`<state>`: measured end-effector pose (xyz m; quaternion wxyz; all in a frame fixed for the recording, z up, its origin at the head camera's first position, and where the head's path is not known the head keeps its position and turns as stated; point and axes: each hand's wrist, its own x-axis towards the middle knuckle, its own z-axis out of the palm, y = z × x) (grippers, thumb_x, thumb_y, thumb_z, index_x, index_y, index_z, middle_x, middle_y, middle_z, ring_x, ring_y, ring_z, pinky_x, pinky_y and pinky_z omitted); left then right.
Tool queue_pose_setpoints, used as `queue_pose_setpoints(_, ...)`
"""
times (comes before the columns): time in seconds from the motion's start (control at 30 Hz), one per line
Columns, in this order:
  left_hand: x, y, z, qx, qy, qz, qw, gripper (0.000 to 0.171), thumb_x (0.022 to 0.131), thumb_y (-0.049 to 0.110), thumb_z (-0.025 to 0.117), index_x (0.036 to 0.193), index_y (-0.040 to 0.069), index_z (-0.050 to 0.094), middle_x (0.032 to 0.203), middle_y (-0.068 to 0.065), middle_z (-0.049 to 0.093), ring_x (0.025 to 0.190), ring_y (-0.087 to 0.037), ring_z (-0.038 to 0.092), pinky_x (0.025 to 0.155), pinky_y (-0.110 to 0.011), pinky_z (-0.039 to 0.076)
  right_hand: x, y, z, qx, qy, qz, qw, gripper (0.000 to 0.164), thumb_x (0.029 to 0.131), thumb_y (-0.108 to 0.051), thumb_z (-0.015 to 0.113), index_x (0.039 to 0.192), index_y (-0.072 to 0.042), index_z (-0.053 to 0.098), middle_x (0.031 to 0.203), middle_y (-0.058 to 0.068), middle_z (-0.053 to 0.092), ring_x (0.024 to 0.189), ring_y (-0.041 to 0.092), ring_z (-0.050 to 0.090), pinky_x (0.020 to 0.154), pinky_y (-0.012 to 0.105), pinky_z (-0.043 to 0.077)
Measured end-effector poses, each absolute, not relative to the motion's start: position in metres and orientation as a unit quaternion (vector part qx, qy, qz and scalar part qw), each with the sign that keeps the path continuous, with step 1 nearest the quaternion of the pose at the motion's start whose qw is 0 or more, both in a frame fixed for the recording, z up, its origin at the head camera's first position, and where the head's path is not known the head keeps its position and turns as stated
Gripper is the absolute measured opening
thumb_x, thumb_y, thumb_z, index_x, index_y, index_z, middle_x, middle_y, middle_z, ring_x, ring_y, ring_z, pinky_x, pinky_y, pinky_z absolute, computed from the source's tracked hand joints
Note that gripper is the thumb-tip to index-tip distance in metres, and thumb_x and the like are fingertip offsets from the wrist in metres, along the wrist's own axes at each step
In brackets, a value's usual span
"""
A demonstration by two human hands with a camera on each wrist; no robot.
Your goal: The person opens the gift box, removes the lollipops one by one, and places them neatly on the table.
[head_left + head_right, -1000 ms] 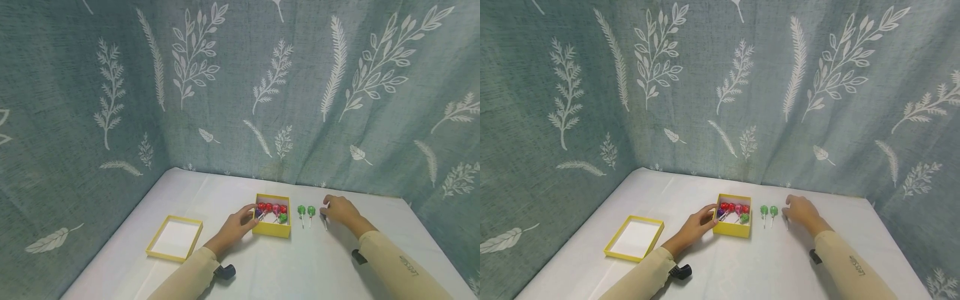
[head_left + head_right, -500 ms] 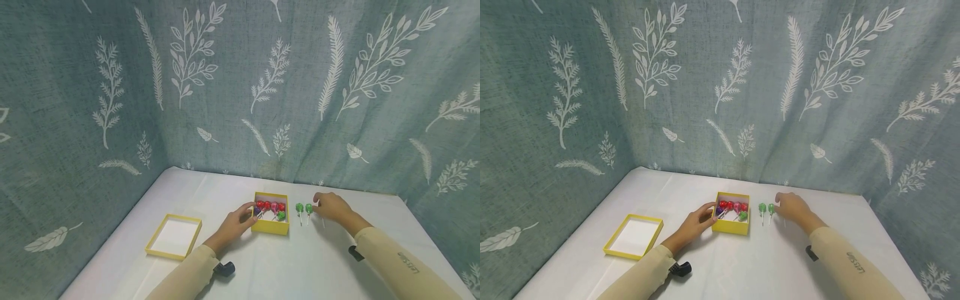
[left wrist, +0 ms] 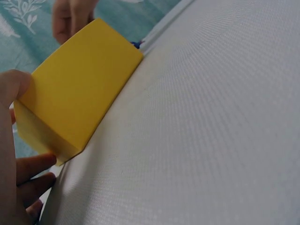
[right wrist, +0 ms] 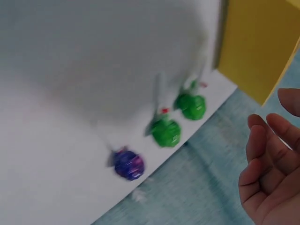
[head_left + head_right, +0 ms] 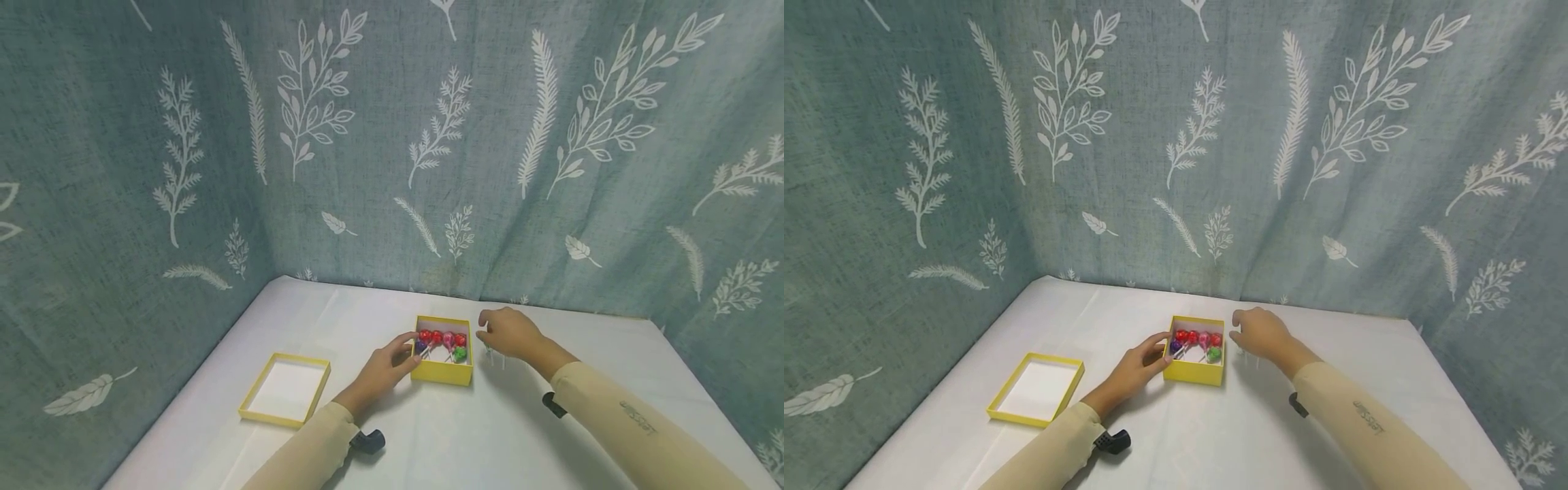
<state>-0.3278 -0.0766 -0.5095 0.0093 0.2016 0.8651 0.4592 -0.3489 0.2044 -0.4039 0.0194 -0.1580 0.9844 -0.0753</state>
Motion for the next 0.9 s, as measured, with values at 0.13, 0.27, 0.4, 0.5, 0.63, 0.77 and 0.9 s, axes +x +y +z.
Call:
queue_pose_setpoints(0.13, -0.327, -0.075, -0.51, 0.195, 0.866, 0.461, 0.011, 0.056, 0.095, 0.048, 0.056, 0.147, 0.034, 0.041, 0.136, -0.006, 0.057, 0.132, -0.029, 0.045, 0.106, -0.06, 0.032, -0.352, 0.188, -0.403, -0.162, 0.983, -0.079, 0.021, 0.023, 0.091, -0.029, 0.068, 0.105, -0.011, 0.068, 0.081, -0.002, 0.062, 0.071, 0.014, 0.057, 0.065, 0.035, 0.052)
queue_pose_setpoints(0.27, -0.326, -0.074, -0.51, 0.199, 0.865, 0.46, 0.009, 0.055, 0.095, 0.048, 0.056, 0.146, 0.034, 0.041, 0.135, -0.007, 0.058, 0.131, -0.03, 0.046, 0.105, -0.06, 0.032, -0.354, 0.174, -0.404, -0.165, 0.983, -0.077, 0.019, 0.023, 0.092, -0.03, 0.067, 0.105, -0.011, 0.069, 0.083, -0.002, 0.064, 0.073, 0.014, 0.058, 0.068, 0.036, 0.053)
queue_pose_setpoints(0.4, -0.324, -0.074, -0.509, 0.205, 0.862, 0.464, 0.009, 0.054, 0.096, 0.046, 0.056, 0.147, 0.032, 0.042, 0.134, -0.008, 0.058, 0.131, -0.031, 0.046, 0.104, -0.06, 0.033, -0.357, 0.163, -0.406, -0.162, 0.983, -0.084, 0.014, 0.022, 0.092, -0.03, 0.065, 0.105, -0.013, 0.069, 0.086, -0.002, 0.066, 0.077, 0.015, 0.06, 0.074, 0.038, 0.054)
queue_pose_setpoints(0.5, -0.324, -0.075, -0.508, 0.206, 0.862, 0.464, 0.009, 0.054, 0.096, 0.046, 0.055, 0.147, 0.031, 0.042, 0.134, -0.007, 0.059, 0.13, -0.031, 0.047, 0.104, -0.06, 0.033, -0.36, 0.155, -0.409, -0.16, 0.982, -0.098, 0.018, 0.022, 0.092, -0.029, 0.064, 0.106, -0.013, 0.069, 0.087, -0.002, 0.066, 0.076, 0.014, 0.06, 0.073, 0.039, 0.054)
queue_pose_setpoints(0.63, -0.324, -0.076, -0.506, 0.208, 0.862, 0.462, 0.006, 0.054, 0.096, 0.046, 0.055, 0.146, 0.031, 0.042, 0.133, -0.007, 0.059, 0.13, -0.031, 0.047, 0.104, -0.06, 0.033, -0.363, 0.145, -0.415, -0.168, 0.981, -0.1, 0.023, 0.024, 0.092, -0.029, 0.063, 0.108, -0.012, 0.069, 0.082, -0.004, 0.065, 0.069, 0.012, 0.058, 0.069, 0.036, 0.053)
queue_pose_setpoints(0.77, -0.326, -0.078, -0.506, 0.208, 0.863, 0.461, 0.002, 0.054, 0.096, 0.047, 0.055, 0.146, 0.032, 0.043, 0.133, -0.006, 0.06, 0.13, -0.03, 0.047, 0.104, -0.06, 0.033, -0.365, 0.136, -0.421, -0.164, 0.982, -0.096, 0.014, 0.027, 0.091, -0.028, 0.061, 0.111, -0.012, 0.069, 0.077, -0.007, 0.065, 0.065, 0.012, 0.056, 0.072, 0.037, 0.053)
queue_pose_setpoints(0.9, -0.326, -0.078, -0.508, 0.207, 0.865, 0.458, 0.003, 0.054, 0.096, 0.048, 0.055, 0.146, 0.033, 0.042, 0.133, -0.006, 0.059, 0.13, -0.031, 0.047, 0.104, -0.06, 0.033, -0.368, 0.129, -0.425, -0.146, 0.984, -0.098, 0.015, 0.029, 0.091, -0.026, 0.06, 0.113, -0.011, 0.069, 0.083, -0.004, 0.068, 0.072, 0.015, 0.059, 0.08, 0.044, 0.053)
